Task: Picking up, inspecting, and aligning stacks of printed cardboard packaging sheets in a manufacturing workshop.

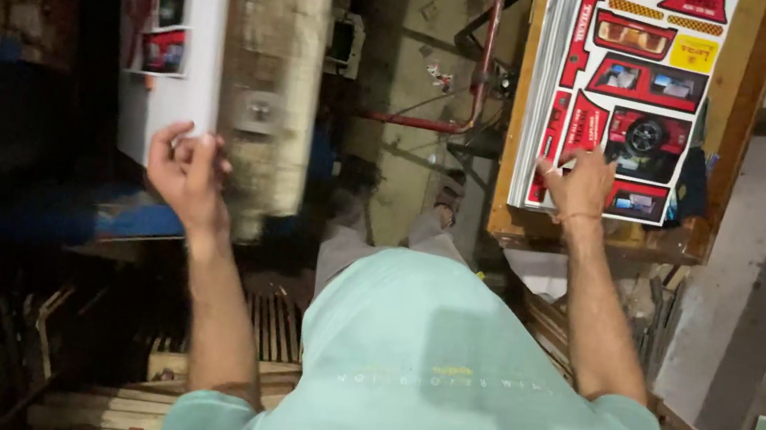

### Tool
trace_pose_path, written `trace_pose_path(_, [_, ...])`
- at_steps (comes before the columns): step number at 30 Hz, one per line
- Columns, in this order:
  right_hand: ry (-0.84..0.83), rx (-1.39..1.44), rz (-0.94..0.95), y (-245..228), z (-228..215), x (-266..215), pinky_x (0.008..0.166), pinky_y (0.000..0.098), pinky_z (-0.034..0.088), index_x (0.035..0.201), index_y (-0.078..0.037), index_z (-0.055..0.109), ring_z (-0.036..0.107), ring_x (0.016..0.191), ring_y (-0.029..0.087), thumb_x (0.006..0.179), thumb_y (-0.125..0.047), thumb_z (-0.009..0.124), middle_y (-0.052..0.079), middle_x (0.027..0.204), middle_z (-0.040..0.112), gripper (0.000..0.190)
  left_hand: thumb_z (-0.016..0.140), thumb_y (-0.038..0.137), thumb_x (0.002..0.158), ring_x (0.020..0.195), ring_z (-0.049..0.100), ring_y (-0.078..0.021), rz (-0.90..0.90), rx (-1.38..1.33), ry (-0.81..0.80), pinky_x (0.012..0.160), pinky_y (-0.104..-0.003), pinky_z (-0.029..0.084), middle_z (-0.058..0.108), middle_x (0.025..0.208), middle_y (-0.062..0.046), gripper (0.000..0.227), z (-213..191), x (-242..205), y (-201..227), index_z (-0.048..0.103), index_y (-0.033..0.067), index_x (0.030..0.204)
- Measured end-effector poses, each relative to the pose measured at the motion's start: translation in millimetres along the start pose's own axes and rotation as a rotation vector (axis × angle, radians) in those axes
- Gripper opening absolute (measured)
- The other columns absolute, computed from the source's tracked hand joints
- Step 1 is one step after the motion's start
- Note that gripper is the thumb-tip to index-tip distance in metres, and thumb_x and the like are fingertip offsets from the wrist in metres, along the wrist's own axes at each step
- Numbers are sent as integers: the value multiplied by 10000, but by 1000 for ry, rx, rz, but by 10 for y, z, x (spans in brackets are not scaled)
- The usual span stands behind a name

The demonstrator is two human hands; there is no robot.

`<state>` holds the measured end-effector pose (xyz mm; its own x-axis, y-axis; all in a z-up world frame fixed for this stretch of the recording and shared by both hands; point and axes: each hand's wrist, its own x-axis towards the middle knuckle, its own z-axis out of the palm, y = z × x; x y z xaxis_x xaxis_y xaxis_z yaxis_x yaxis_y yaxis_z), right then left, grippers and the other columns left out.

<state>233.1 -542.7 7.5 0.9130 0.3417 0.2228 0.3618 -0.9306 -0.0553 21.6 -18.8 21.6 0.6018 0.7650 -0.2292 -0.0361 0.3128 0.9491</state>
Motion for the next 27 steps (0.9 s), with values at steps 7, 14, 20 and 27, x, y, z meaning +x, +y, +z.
trace_pose_path(7, [-345, 24, 147, -108, -72, -125, 942, 500, 469, 719, -54, 736, 599, 964, 385, 686, -490, 916, 262, 953, 644, 473, 724, 56, 951, 797, 736, -121, 17, 58, -231, 668, -281, 654, 707, 913, -41, 168, 1751, -977, -171, 666, 51, 1109])
trace_pose_path(14, [-518, 409, 284, 477, -185, -123, 795, 407, 566, 875, -70, 786, 718, 813, 284, 851, -367, 799, 161, 868, 754, 298, 766, 105, 885, 819, 729, -106, -199, 213, -1003, 662, -257, 588, 779, 921, -51, 323, 3076, -1954, -2014, 669, 41, 1186])
trace_pose_path(20, [-462, 962, 249, 1396, -291, -349, 783, 296, 535, 1101, -32, 745, 669, 872, 127, 935, -299, 789, 81, 959, 743, 317, 852, 181, 815, 868, 735, -164, -199, 320, -1016, 738, -331, 596, 772, 973, -97, 367, 3780, -2455, -2269, 722, 32, 1124])
trace_pose_path(27, [-183, 1098, 658, 2433, 177, -1075, 851, 261, 483, 1351, -7, 688, 585, 970, 115, 997, -145, 740, 39, 1110, 694, 384, 816, 197, 821, 873, 752, -188, 118, 346, -682, 815, -342, 590, 779, 943, -105, 367, 3927, -2384, -1247, 698, 17, 1119])
